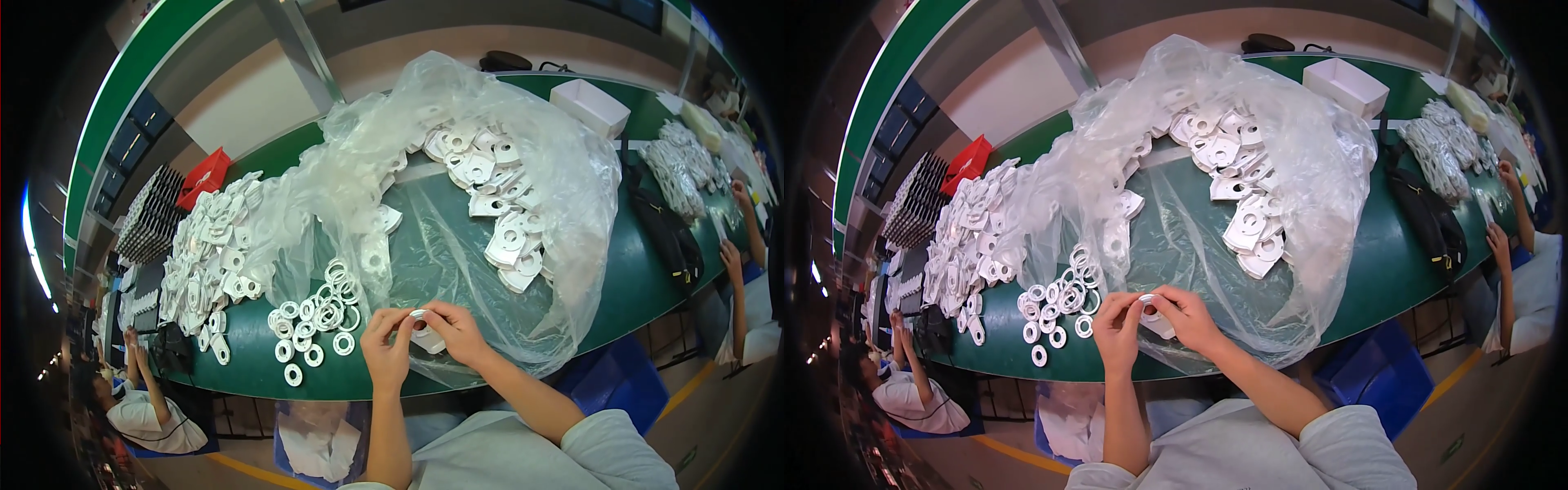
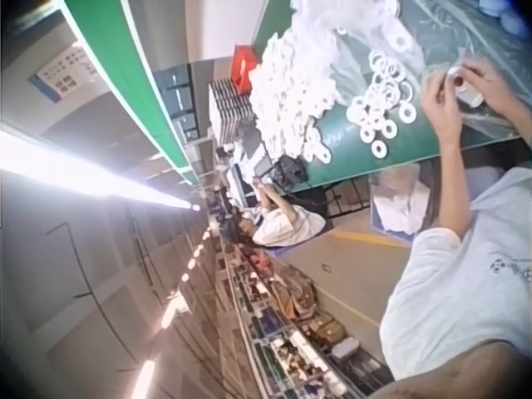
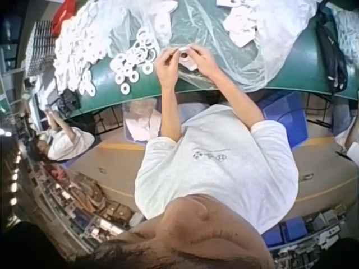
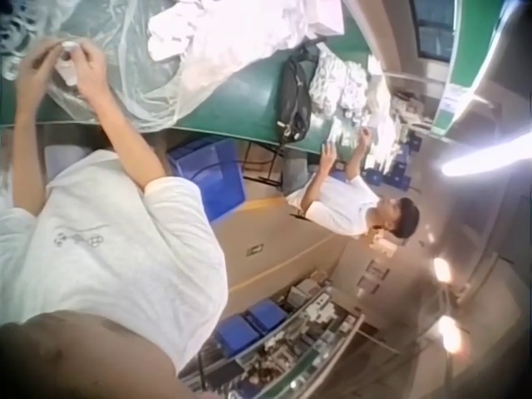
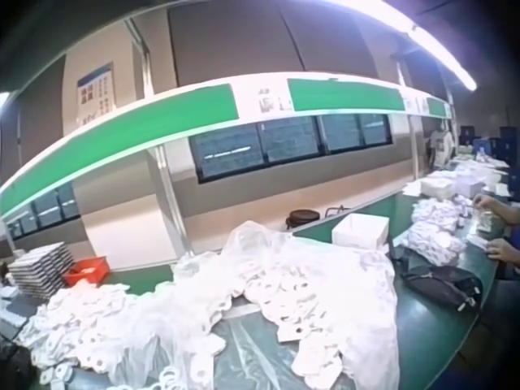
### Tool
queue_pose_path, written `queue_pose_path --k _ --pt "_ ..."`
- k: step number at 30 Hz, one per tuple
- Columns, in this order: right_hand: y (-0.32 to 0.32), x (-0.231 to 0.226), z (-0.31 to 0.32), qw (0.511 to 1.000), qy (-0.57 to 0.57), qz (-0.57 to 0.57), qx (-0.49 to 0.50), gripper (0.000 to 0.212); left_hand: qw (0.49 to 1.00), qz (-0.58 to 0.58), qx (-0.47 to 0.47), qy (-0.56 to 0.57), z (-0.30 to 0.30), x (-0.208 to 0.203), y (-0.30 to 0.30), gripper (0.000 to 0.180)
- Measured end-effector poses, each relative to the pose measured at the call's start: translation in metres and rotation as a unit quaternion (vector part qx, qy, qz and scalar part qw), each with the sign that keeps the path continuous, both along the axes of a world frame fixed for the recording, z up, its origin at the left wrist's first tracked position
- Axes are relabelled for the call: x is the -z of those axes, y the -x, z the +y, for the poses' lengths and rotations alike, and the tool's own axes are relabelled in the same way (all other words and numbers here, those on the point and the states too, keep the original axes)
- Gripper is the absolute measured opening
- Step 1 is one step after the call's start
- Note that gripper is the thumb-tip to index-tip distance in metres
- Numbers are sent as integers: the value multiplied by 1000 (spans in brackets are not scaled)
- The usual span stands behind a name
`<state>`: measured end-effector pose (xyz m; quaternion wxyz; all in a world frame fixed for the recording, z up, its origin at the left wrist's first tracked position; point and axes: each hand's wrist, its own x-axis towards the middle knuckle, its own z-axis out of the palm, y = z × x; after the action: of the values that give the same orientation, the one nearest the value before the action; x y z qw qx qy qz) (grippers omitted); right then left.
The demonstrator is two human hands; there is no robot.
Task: Assembling small white plastic components at a factory workbench.
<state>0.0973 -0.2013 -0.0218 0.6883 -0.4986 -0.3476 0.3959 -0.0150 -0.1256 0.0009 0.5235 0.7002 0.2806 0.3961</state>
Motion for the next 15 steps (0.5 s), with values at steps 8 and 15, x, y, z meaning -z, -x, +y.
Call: queue_pose_path --k 8,15 --pt "-2 2 -5 998 35 -49 10 23 995 60 37 -67 8 -3 7 8" --pt "-1 18 -1 999 22 -14 34 33 993 81 82 -16 12 -13 12 14"
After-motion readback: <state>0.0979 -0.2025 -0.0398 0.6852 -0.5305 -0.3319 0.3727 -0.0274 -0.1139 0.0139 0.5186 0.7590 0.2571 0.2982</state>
